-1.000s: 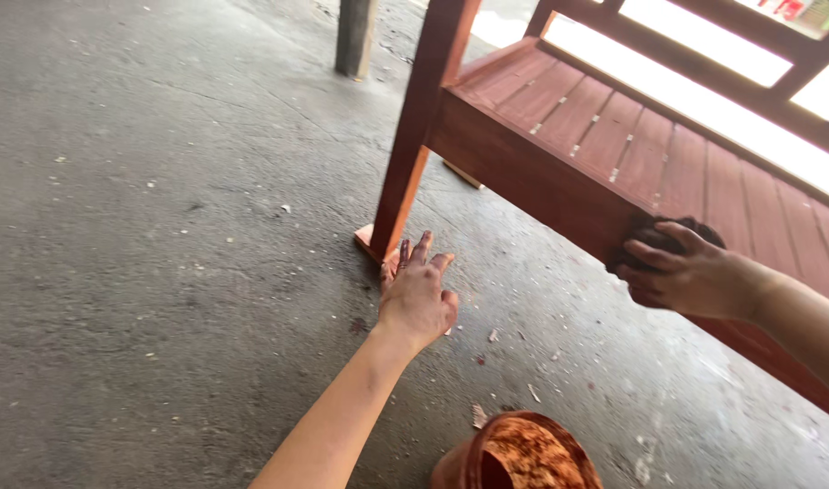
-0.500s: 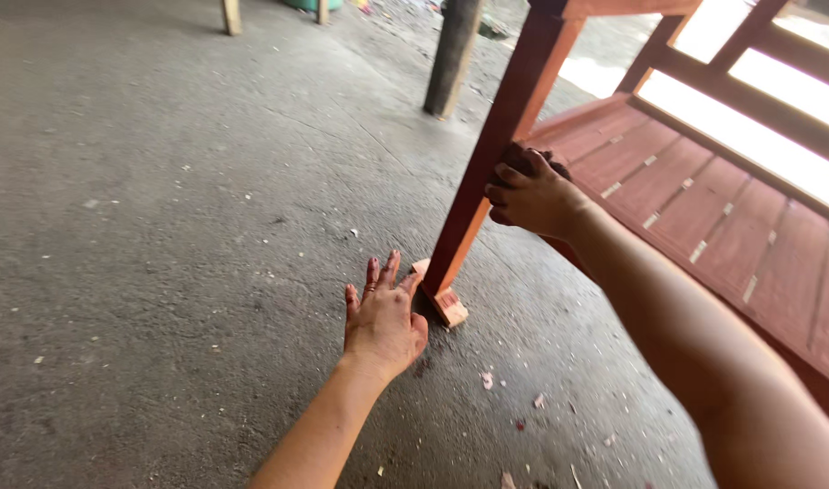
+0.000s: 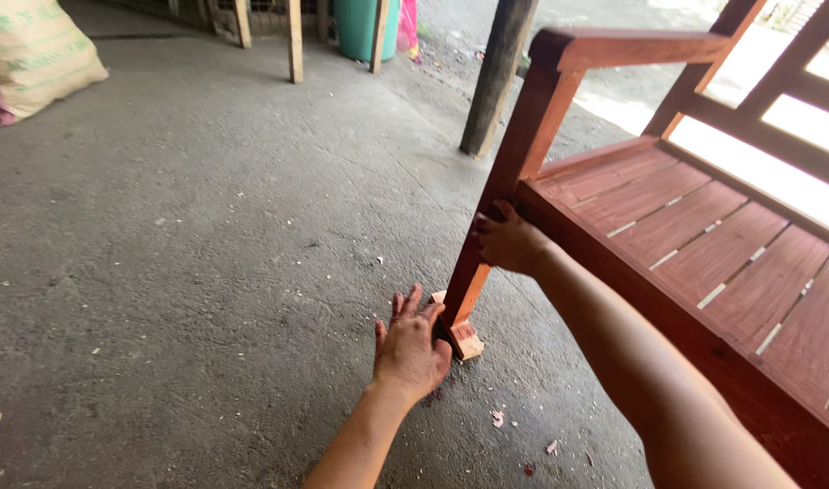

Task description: The person wipes a reddish-brown stain onto wooden benches and chairs using a cloth, dipping the cloth into a bucket of stain between sections. They work along the seat slats, edges, legs, and backrest rails of several furniture pieces, moving between items as they coat the surfaces.

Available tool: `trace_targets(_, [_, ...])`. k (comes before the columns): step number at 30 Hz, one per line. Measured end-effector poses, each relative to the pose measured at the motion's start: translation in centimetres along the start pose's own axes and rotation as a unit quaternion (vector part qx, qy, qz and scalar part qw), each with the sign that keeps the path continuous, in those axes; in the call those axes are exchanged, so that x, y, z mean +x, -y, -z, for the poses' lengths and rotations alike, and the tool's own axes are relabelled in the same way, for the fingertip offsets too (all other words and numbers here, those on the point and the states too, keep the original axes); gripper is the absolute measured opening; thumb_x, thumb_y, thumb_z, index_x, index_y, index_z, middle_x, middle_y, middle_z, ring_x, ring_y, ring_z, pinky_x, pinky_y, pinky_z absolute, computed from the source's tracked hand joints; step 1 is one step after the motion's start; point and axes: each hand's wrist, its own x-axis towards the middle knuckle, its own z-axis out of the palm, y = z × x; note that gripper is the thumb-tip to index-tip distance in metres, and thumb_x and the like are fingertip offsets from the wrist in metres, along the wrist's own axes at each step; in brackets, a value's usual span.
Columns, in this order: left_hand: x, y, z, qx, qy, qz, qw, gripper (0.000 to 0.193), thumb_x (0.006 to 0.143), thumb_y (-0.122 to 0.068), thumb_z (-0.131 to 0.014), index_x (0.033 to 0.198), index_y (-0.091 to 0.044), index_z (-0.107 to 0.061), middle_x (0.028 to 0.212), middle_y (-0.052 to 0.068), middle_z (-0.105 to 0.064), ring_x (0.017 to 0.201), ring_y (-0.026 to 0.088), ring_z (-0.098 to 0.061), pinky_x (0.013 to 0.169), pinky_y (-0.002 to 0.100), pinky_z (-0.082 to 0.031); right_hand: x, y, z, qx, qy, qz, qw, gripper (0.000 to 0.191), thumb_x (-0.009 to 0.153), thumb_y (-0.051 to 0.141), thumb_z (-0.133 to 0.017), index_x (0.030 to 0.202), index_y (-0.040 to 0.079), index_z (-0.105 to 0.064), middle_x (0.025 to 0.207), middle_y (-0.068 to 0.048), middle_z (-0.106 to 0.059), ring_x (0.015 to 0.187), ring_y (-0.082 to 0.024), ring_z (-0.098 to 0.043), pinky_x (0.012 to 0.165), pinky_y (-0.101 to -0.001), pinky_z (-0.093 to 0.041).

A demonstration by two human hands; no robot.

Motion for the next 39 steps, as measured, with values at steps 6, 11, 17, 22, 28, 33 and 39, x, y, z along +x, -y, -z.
trace_targets(6, [-0.5,-0.7,-0.3,0.003,-0.025,-0.023,0.999,0.065,0.089,-0.022,-0.058,0.152,-0.02,-0.042,0.17,0.008,-0.013,0.157,0.03,-0.006,0.122,0.064,-0.009,-1.6,1.0,-0.4,0.088,0.083,0.032,0.992,0.017,0.094,0.028,-0.064,0.105,0.031,-0.076,0.141,0.013,-0.054,0.151,-0.019,-0.026,0.117,-0.0722,-0.018])
trace_targets(11, [-0.2,-3.2,0.0,-0.092,0.004,-0.006,0.996,0.061,0.09,-0.03,-0.061,0.149,-0.021,-0.047,0.168,0.007,-0.017,0.158,0.031,-0.009,0.123,0.063,-0.015,-7.5,-0.7,-0.3,0.22,-0.048,-0.006,0.974,0.023,0.09,0.021,-0.07,0.108,0.033,-0.077,0.136,0.018,-0.061,0.141,-0.017,-0.039,0.117,-0.0616,-0.031])
trace_targets(17, [1.0,-4.6,1.1,-0.156,-0.025,-0.065,0.985,0.06,0.09,-0.027,-0.064,0.146,-0.016,-0.046,0.166,0.015,-0.018,0.154,0.034,-0.018,0.118,0.061,-0.024,-12.2,-5.1,-1.8,0.256,-0.328,-0.277,0.866,0.062,0.064,0.005,-0.079,0.12,0.032,-0.074,0.144,0.006,-0.063,0.138,-0.031,-0.044,0.114,-0.0462,-0.045])
trace_targets(22, [0.8,-4.0,1.1,-0.193,-0.034,-0.091,0.976,0.058,0.095,-0.023,-0.063,0.148,-0.009,-0.043,0.163,0.025,-0.02,0.154,0.041,-0.016,0.12,0.048,-0.033,-5.7,-5.6,-0.7,0.41,-0.23,-0.394,0.789,0.073,0.07,0.015,-0.087,0.137,0.023,-0.06,0.137,-0.011,-0.057,0.131,-0.043,-0.043,0.106,-0.0502,-0.048])
trace_targets(28, [1.1,-3.1,0.6,-0.191,-0.023,-0.042,0.98,0.056,0.091,-0.021,-0.06,0.144,-0.01,-0.047,0.162,0.022,-0.025,0.153,0.036,-0.024,0.115,0.043,-0.042,-3.9,-4.3,0.0,0.357,-0.146,-0.39,0.836,0.065,0.079,0.02,-0.076,0.14,0.032,-0.056,0.15,-0.004,-0.044,0.133,-0.041,-0.041,0.098,-0.0625,-0.049])
trace_targets(33, [0.9,-2.6,-1.2,-0.149,-0.029,-0.06,0.987,0.06,0.089,-0.022,-0.066,0.145,-0.01,-0.048,0.161,0.024,-0.026,0.149,0.039,-0.031,0.121,0.043,-0.036,-6.0,-2.7,0.4,0.257,-0.059,-0.356,0.896,0.062,0.093,0.011,-0.058,0.147,0.04,-0.05,0.152,-0.005,-0.04,0.13,-0.043,-0.04,0.099,-0.0611,-0.05])
trace_targets(39, [-0.8,-3.4,-5.7,-0.02,0.168,-0.068,0.983,0.06,0.091,-0.031,-0.065,0.147,-0.019,-0.048,0.158,0.012,-0.036,0.149,0.03,-0.036,0.119,0.053,-0.028,-13.9,0.9,1.2,0.199,-0.003,-0.34,0.919,0.049,0.094,0.02,-0.057,0.139,0.037,-0.056,0.156,-0.001,-0.035,0.132,-0.043,-0.035,0.102,-0.062,-0.045])
